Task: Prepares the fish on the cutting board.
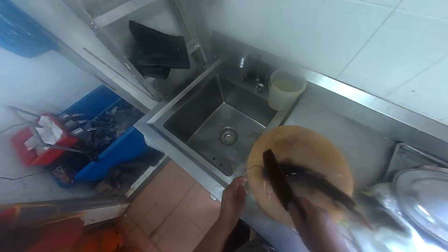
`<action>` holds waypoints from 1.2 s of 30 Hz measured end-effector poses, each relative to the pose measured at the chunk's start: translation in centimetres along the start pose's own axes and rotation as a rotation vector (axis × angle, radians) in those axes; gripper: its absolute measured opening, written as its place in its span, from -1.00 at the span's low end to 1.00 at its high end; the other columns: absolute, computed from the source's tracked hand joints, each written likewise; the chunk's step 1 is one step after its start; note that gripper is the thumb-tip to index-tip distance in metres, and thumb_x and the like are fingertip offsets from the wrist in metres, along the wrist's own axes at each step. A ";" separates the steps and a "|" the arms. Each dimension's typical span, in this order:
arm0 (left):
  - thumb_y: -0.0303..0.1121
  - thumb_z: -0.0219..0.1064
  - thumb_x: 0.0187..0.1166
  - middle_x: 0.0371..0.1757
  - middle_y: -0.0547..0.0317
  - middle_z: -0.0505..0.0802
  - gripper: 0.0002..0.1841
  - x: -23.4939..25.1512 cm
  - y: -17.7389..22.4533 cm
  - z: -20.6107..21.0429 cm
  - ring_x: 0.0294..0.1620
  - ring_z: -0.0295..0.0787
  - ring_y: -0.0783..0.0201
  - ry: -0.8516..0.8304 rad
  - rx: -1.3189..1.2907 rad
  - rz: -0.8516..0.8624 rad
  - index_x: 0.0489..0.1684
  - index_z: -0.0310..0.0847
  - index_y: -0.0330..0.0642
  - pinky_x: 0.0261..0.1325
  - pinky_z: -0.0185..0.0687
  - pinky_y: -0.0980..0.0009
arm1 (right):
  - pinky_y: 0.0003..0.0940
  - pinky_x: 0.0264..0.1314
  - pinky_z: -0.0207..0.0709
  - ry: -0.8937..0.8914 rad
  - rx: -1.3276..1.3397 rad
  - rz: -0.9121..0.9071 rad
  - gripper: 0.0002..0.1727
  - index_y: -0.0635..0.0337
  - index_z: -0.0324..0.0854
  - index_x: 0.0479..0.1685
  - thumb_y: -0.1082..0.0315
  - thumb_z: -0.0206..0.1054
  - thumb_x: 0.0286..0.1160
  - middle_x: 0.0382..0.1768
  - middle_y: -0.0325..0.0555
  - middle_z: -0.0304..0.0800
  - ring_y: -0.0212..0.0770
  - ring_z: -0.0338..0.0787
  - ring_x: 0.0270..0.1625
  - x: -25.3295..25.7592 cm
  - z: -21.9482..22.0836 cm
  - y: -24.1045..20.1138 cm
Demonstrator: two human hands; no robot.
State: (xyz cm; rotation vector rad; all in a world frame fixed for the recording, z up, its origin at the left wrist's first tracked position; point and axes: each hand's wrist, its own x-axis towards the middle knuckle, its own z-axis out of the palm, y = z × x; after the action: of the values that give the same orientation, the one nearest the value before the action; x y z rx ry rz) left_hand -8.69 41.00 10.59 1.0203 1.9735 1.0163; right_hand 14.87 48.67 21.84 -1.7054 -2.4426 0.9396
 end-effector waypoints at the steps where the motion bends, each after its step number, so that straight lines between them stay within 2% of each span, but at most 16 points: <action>1: -0.35 0.03 0.78 -0.24 0.25 0.87 -0.66 0.1 0.0 0.1 -0.41 0.81 0.36 -0.015 -0.037 -0.042 0.33 0.65 -0.15 -0.30 0.83 0.35 | 0.02 -0.32 0.74 0.064 -0.004 -0.029 -0.57 0.09 0.76 0.08 -0.03 0.16 0.68 -0.40 -0.10 0.84 -0.08 0.86 -0.37 0.6 -0.1 -1.5; 5: -0.32 -0.04 0.82 -0.26 0.25 0.86 -0.64 0.2 0.1 -0.1 -0.46 0.79 0.36 -0.049 -0.142 -0.125 0.33 0.64 -0.16 -0.39 0.80 0.40 | -0.22 -0.52 0.66 0.285 -0.048 -0.103 -0.66 0.11 0.68 -0.09 0.04 0.16 0.65 -0.56 -0.24 0.71 -0.24 0.77 -0.53 3.1 0.4 -6.1; 7: -0.34 -0.02 0.81 -0.26 0.24 0.86 -0.65 0.4 -0.2 -0.3 -0.46 0.81 0.36 -0.071 -0.149 -0.101 0.34 0.63 -0.18 -0.38 0.81 0.40 | -0.08 -0.33 0.75 0.155 -0.111 -0.028 -0.64 0.16 0.67 -0.01 0.06 0.14 0.70 -0.45 -0.09 0.79 -0.08 0.87 -0.37 4.5 1.8 -7.3; 9: -0.35 0.05 0.80 -0.27 0.22 0.86 -0.67 0.4 -0.7 -0.4 -0.45 0.81 0.34 -0.092 -0.156 -0.077 0.34 0.63 -0.19 -0.34 0.83 0.37 | 0.17 0.10 0.72 -0.212 -0.235 0.115 -0.54 0.18 0.59 0.27 0.03 0.01 0.79 -0.08 0.15 0.84 0.17 0.88 0.06 6.2 2.6 -8.2; 10: -0.35 0.06 0.80 -0.29 0.21 0.86 -0.68 0.4 -0.8 -0.5 -0.45 0.81 0.33 -0.097 -0.166 -0.064 0.34 0.63 -0.19 -0.34 0.83 0.35 | 0.22 0.20 0.68 -0.319 -0.263 0.142 -0.52 0.17 0.55 0.35 0.01 0.00 0.79 0.04 0.19 0.82 0.22 0.84 0.18 6.6 2.8 -8.1; 12: -0.38 0.05 0.81 -0.33 0.19 0.84 -0.69 0.7 -0.8 -1.1 -0.48 0.80 0.30 -0.065 -0.241 -0.031 0.33 0.61 -0.23 -0.38 0.83 0.34 | 0.23 0.27 0.65 -0.329 -0.241 0.114 -0.51 0.13 0.55 0.43 0.02 0.04 0.75 0.14 0.17 0.80 0.21 0.81 0.24 6.0 2.4 -7.0; 14: -0.40 0.03 0.81 -0.31 0.14 0.86 -0.69 0.8 -0.7 -2.2 -0.45 0.83 0.25 0.006 -0.319 -0.009 0.31 0.61 -0.29 -0.36 0.86 0.30 | 0.23 0.20 0.69 -0.242 -0.150 0.077 -0.48 0.03 0.53 0.55 0.03 0.09 0.74 0.09 0.10 0.86 0.15 0.86 0.14 3.6 1.6 -4.4; 15: -0.38 0.02 0.83 -0.26 0.13 0.88 -0.68 1.1 -0.5 -2.9 -0.39 0.87 0.24 0.039 -0.319 -0.013 0.31 0.61 -0.29 -0.28 0.89 0.28 | 0.21 0.02 0.74 -0.157 -0.105 0.054 -0.51 0.04 0.61 0.48 0.03 0.13 0.72 -0.09 0.07 0.90 0.12 0.91 -0.05 2.0 1.5 -2.7; 16: -0.36 0.01 0.84 -0.18 0.14 0.90 -0.67 1.6 -0.1 -3.6 -0.29 0.91 0.25 0.062 -0.295 -0.016 0.31 0.63 -0.27 -0.17 0.93 0.26 | 0.17 -0.16 0.75 -0.078 -0.066 0.047 -0.57 0.09 0.70 0.26 0.02 0.17 0.69 -0.28 0.02 0.88 0.07 0.90 -0.24 0.5 1.3 -0.8; 18: -0.32 0.05 0.83 0.06 0.19 0.90 -0.66 3.0 0.2 -4.3 -0.04 0.91 0.29 0.057 -0.219 -0.004 0.37 0.63 -0.17 0.09 0.91 0.26 | 0.09 -0.37 0.73 0.015 0.014 0.085 -0.61 0.13 0.75 0.00 0.00 0.24 0.66 -0.47 -0.06 0.83 -0.05 0.84 -0.45 -2.5 0.8 2.9; 21: -0.29 0.17 0.77 0.20 0.20 0.85 -0.66 5.0 1.3 -3.5 0.17 0.83 0.33 -0.016 0.063 0.181 0.42 0.65 -0.07 0.27 0.80 0.24 | 0.02 -0.48 0.70 0.082 0.121 0.172 -0.63 0.18 0.73 -0.15 0.02 0.29 0.63 -0.55 -0.09 0.79 -0.13 0.80 -0.55 -6.1 0.5 7.1; 23: -0.21 0.21 0.75 0.26 0.11 0.82 -0.63 5.9 3.1 -1.9 0.28 0.77 0.22 -0.081 0.294 0.359 0.42 0.67 -0.08 0.39 0.70 0.14 | -0.02 -0.52 0.73 0.098 0.197 0.217 -0.64 0.17 0.71 -0.17 0.03 0.28 0.64 -0.58 -0.12 0.78 -0.17 0.79 -0.59 -7.7 0.8 8.7; 27: 0.05 0.28 0.64 0.05 0.11 0.79 -0.68 4.4 6.4 2.2 0.17 0.69 0.05 -0.218 0.606 0.653 0.11 0.85 0.20 0.21 0.65 0.01 | -0.07 -0.53 0.72 0.105 0.262 0.238 -0.67 0.15 0.73 -0.17 0.04 0.29 0.65 -0.60 -0.14 0.78 -0.20 0.78 -0.61 -9.3 1.3 9.6; 28: 0.09 0.25 0.63 0.04 0.10 0.79 -0.64 3.6 6.9 3.3 0.19 0.68 0.02 -0.276 0.665 0.669 0.14 0.85 0.23 0.22 0.62 -0.02 | -0.08 -0.53 0.71 0.106 0.273 0.240 -0.67 0.15 0.74 -0.16 0.05 0.30 0.65 -0.60 -0.14 0.78 -0.20 0.78 -0.61 -9.5 1.3 9.5; 31: 0.17 -0.03 0.75 0.20 -0.08 0.75 -0.44 1.4 7.8 5.9 0.38 0.59 -0.14 -0.396 0.814 0.513 0.36 0.73 0.04 0.46 0.49 -0.13 | -0.10 -0.50 0.71 0.106 0.281 0.227 -0.69 0.16 0.75 -0.19 0.08 0.32 0.62 -0.59 -0.14 0.78 -0.21 0.77 -0.59 -10.1 1.9 9.8; 36: 0.09 -0.04 0.76 0.20 -0.04 0.76 -0.49 -0.7 6.9 5.4 0.36 0.63 -0.06 -0.292 0.814 0.324 0.06 0.82 0.03 0.40 0.54 -0.04 | -0.05 -0.43 0.69 0.087 0.191 0.122 -0.67 0.19 0.79 -0.15 0.08 0.33 0.61 -0.51 -0.06 0.81 -0.15 0.78 -0.52 -9.9 1.6 10.4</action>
State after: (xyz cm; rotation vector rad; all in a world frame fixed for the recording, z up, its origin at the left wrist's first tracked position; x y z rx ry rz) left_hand -1.68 44.76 14.21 1.8454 2.0246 0.1400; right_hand 27.17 41.81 18.66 -1.8036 -2.1400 1.0487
